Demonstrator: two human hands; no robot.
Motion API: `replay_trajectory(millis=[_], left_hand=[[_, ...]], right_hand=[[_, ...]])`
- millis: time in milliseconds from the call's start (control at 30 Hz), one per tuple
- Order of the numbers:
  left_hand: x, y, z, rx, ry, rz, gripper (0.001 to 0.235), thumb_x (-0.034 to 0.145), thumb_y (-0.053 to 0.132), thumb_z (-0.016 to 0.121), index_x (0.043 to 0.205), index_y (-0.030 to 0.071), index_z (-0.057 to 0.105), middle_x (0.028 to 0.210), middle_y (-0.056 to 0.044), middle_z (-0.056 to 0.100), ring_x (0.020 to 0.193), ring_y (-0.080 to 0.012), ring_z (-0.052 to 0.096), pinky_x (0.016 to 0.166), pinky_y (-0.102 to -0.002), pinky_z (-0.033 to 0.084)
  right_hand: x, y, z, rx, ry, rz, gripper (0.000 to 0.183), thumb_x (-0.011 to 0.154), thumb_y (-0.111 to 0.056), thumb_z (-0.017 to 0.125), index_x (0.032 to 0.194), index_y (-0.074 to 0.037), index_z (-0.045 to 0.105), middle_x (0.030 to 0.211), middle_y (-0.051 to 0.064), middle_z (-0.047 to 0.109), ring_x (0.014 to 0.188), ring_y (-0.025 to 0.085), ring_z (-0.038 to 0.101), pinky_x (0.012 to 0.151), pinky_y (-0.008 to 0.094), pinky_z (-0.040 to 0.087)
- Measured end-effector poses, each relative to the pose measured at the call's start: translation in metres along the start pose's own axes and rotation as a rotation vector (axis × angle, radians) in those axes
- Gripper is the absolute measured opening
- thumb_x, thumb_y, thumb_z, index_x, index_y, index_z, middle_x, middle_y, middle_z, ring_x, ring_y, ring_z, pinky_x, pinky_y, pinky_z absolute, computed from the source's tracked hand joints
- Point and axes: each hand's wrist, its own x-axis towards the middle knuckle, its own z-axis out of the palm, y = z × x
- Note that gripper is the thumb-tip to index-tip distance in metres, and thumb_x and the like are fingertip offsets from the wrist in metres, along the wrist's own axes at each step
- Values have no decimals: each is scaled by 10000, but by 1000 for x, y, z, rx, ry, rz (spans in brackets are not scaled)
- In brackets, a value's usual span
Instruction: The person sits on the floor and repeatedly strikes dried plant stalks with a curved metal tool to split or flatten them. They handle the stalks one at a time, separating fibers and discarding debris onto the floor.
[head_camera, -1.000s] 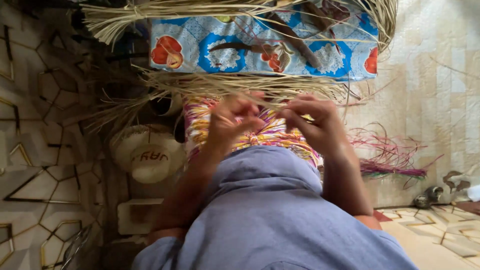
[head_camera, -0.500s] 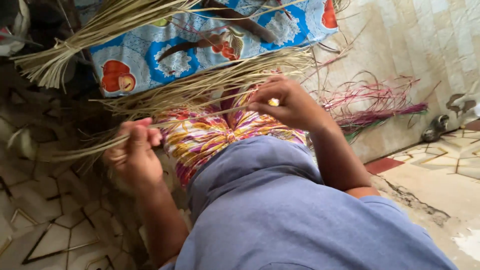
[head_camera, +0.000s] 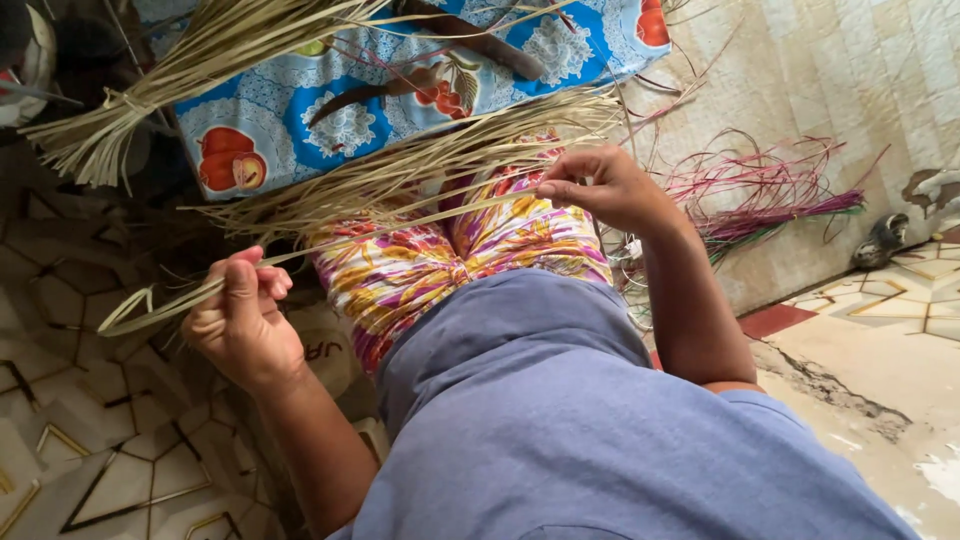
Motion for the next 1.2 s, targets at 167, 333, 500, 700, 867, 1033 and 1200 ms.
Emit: replay_trajectory(millis=[167, 333, 500, 700, 867, 1033, 1200], left_hand=[[1, -6, -7, -7, 13, -14, 177, 904, 52, 554, 903, -120, 594, 624, -142, 489, 484, -161, 460, 517, -276, 439], [4, -7, -18, 1, 40, -34, 194, 911, 75, 552, 918, -114, 593, 629, -131, 498, 487, -151, 466, 522, -267, 451], [1, 10, -8, 124, 73, -122, 254, 892, 199, 585, 835, -49, 591, 627, -75, 527, 525, -148, 481, 537, -257, 437], [1, 9, -9, 130, 79, -138, 257, 887, 213, 588, 843, -40, 595, 632, -75, 528, 524, -153, 478, 540, -263, 440], [2, 10, -13, 106, 93, -161, 264, 859, 238, 619, 832, -24, 599, 615, -71, 528, 525, -159, 489, 567, -268, 453], [1, 10, -17, 98, 74, -164, 275, 850, 266, 633, 828, -6, 606, 604, -70, 533, 520, -161, 497, 579, -273, 462], [1, 9, -21, 64, 43, -170, 257, 857, 254, 631, 828, 1, 597, 621, -70, 502, 520, -158, 448, 563, -278, 431]], right_hand=[[0, 15, -2, 51, -15, 24, 133, 836, -135, 637, 791, -11, 655, 599, 91, 602, 591, 154, 555, 645, 285, 424], [-2, 30, -5, 79, -28, 40, 129, 824, -129, 646, 791, -4, 648, 611, 97, 607, 602, 155, 568, 656, 293, 435], [-4, 36, -11, 306, -136, 72, 194, 827, -159, 605, 943, -7, 639, 773, 69, 646, 697, 111, 600, 666, 211, 500], [-3, 62, -13, 622, -111, 56, 170, 812, -67, 618, 976, -32, 643, 853, 107, 660, 763, 160, 637, 690, 231, 526], [-4, 54, -9, 874, -315, 51, 102, 809, -36, 595, 901, -7, 628, 838, 101, 608, 756, 161, 618, 649, 220, 491], [-10, 52, -4, 1055, -532, -11, 165, 840, -196, 603, 858, -41, 548, 734, 45, 542, 602, 152, 542, 878, 476, 443], [-6, 72, -3, 673, -331, 290, 124, 771, -91, 647, 805, 28, 640, 718, 124, 652, 705, 210, 646, 661, 281, 530]])
